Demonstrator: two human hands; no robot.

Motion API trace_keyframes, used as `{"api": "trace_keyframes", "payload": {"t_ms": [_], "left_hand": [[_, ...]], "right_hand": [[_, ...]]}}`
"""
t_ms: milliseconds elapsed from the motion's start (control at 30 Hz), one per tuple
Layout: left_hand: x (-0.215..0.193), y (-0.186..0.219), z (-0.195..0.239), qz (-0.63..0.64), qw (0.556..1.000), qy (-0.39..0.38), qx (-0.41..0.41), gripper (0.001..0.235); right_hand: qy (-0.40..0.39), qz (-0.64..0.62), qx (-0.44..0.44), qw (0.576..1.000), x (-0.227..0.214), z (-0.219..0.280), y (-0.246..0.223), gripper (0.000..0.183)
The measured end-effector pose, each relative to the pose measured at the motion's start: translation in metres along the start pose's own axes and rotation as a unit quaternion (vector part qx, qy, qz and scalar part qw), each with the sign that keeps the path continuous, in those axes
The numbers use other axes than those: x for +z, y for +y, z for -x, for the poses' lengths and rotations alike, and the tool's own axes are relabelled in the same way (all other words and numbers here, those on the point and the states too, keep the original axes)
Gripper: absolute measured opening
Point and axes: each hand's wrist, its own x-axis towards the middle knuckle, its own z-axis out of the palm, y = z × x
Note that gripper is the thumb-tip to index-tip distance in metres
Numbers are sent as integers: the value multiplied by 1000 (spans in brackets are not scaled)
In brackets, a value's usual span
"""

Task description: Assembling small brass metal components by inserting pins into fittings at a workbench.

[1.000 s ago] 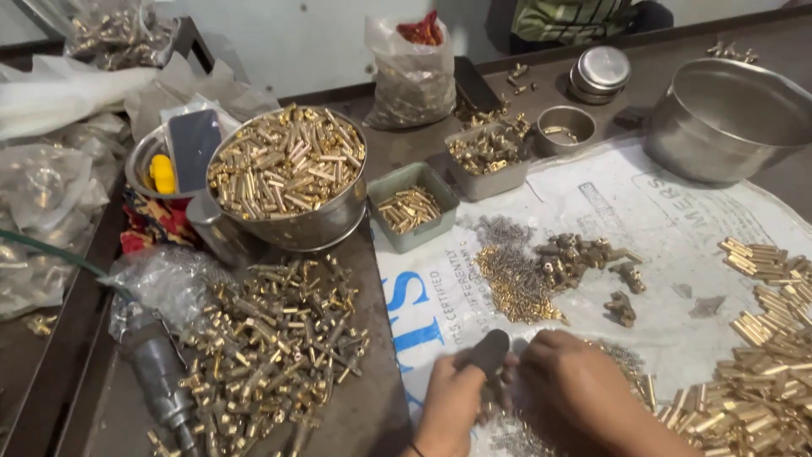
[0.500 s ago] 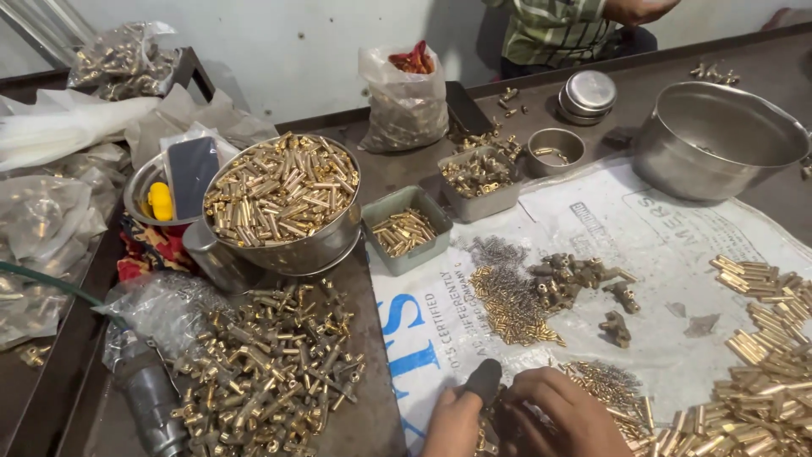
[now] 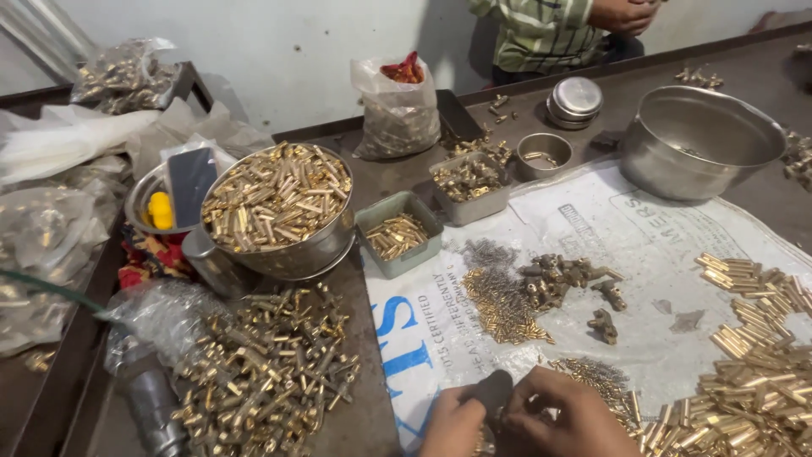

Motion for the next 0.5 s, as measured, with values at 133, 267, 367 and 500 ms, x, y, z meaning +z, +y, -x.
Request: {"api": "trace_keyframes", "payload": {"t_ms": [133, 267, 367, 500], "left_hand": [[-21, 33, 2, -170, 978, 120, 18, 32], [-63, 138, 57, -356, 818, 385, 237, 51], [-85, 190, 96, -560, 629, 470, 264, 48], [-53, 190, 105, -622, 572, 494, 202, 57]], "right_hand": [[77, -9, 67, 995, -47, -23, 22, 20], [207, 276, 20, 938, -104, -38, 57, 36], [204, 372, -43, 904, -102, -43, 111, 44], [166, 331, -33, 928, -89, -28, 55, 33]]}}
